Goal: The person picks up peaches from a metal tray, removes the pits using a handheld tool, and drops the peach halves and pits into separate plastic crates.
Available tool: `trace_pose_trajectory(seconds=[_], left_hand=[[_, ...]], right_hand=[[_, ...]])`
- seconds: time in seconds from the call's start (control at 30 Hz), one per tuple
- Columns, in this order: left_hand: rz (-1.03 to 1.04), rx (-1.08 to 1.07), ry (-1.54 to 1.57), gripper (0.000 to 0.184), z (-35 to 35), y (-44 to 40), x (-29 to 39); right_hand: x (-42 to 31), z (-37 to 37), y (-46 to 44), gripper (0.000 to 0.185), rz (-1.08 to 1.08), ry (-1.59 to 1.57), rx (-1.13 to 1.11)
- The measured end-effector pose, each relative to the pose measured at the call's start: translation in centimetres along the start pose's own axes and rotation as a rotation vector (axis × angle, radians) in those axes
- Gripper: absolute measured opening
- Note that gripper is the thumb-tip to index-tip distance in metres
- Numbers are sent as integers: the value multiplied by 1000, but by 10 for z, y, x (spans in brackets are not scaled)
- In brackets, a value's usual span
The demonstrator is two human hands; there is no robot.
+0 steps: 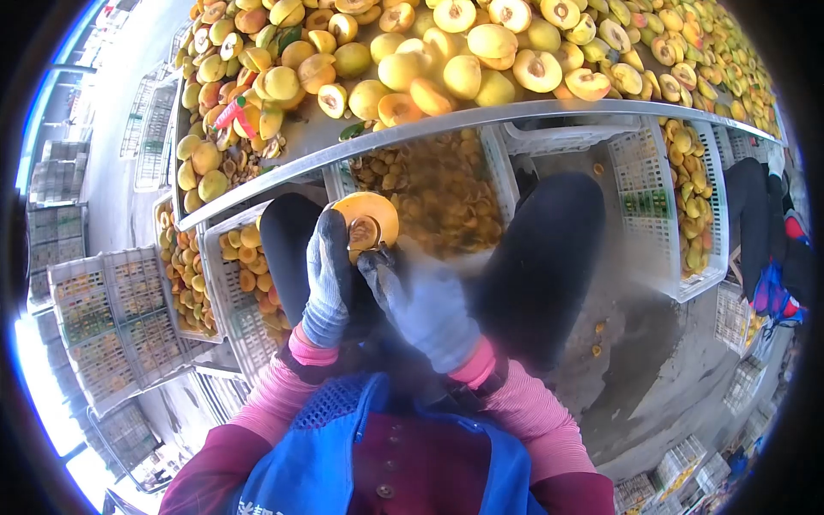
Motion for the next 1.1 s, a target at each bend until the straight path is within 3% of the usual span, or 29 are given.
trace_pose_trajectory(seconds=[0.07, 0.13, 0.2, 0.27, 0.33, 0.4, 0.5, 0.6, 0.63, 0.73, 0.8, 0.87, 0.97, 1.03, 1.1], left_hand=[[-96, 2, 150, 33, 1, 1, -2], [146, 54, -159, 28, -2, 4, -4], [140, 34, -179, 25, -2, 2, -2], [-109, -59, 93, 23, -1, -1, -10], [166, -22, -330, 23, -4, 6, -15], [217, -33, -462, 26, 2, 5, -10], [-113, -139, -129, 36, 4, -1, 3], [-169, -148, -88, 32, 10, 1, 2], [-286, -199, 9, 35, 10, 2, -4], [196, -171, -304, 31, 15, 16, 27], [629, -58, -619, 35, 18, 33, 28], [578, -74, -678, 40, 18, 40, 17], [201, -218, -210, 35, 19, 22, -1], [539, -119, -363, 28, 19, 34, 33], [206, -198, -282, 25, 13, 21, 17]], right_hand=[[1, 1, 2, 27, -10, -19, 3], [1, 1, 1, 27, -17, 38, -10], [4, 3, 3, 28, -4, 33, -25], [12, 7, 8, 30, 25, -31, -38], [28, 19, 19, 30, 308, -326, -144], [36, 26, 30, 30, 552, -541, -226], [17, 35, 35, 42, 760, -976, -331], [4, 61, 49, 51, 845, -1927, -648], [4, 62, 50, 55, 873, -1974, -644], [-3, 61, 53, 56, 922, -2232, -695], [-4, 61, 56, 56, 876, -2335, -746], [-1, 64, 60, 56, 801, -2413, -800], [1, 67, 62, 55, 717, -2442, -791], [-3, 67, 59, 53, 760, -2403, -660], [4, 68, 62, 52, 827, -2217, -665]])
Point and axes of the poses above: each hand's wrist, its own y-axis away from the middle knuckle, its own z-axis out of the palm, x = y × z, the point moved 8 cm from there along -y, towards the middle knuckle, and after that the axes turned 8 degrees about -z, right-handed, at the moved point
